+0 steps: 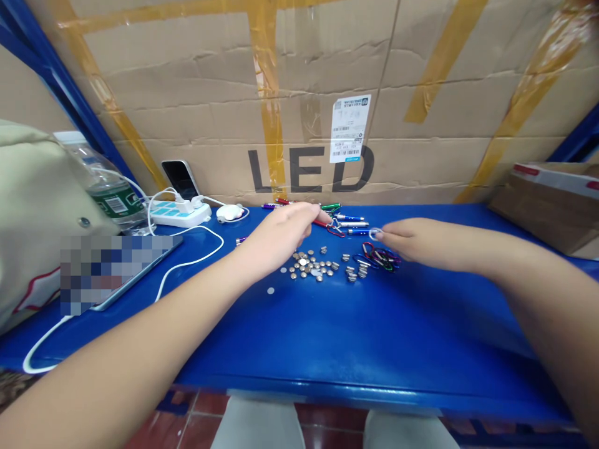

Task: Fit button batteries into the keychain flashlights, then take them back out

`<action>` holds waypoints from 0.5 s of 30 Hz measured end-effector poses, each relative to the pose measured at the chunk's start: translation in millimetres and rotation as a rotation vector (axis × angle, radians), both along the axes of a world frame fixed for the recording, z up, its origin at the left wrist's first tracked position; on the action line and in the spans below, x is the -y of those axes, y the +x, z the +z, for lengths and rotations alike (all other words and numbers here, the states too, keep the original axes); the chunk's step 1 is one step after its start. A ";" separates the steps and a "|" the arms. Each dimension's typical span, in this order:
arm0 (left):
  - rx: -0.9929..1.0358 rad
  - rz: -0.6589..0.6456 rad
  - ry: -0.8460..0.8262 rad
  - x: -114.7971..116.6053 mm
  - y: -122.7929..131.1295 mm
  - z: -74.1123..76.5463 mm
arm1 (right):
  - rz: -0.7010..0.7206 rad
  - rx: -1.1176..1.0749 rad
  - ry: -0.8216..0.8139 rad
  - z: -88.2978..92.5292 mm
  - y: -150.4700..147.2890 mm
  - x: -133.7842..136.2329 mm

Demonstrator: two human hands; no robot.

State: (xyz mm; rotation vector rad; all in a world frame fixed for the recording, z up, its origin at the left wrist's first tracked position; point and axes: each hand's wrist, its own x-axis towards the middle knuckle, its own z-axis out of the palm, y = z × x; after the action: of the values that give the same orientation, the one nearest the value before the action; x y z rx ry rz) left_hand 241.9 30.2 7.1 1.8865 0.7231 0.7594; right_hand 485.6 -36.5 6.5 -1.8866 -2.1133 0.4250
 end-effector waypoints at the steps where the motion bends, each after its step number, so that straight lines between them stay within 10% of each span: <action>1: -0.026 0.000 0.023 -0.2 0.2 -0.8 | 0.041 0.058 -0.103 0.1 7.5 -1.5; 15: -0.272 -0.033 0.257 7.9 -1.1 5.0 | -0.179 0.140 -0.477 -3.3 12.9 -4.0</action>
State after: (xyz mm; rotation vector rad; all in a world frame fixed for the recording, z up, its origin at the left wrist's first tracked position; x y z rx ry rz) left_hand 240.9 22.4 12.1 2.2597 0.7893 0.6026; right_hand 498.5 -32.5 3.2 -2.4052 -2.0314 0.8371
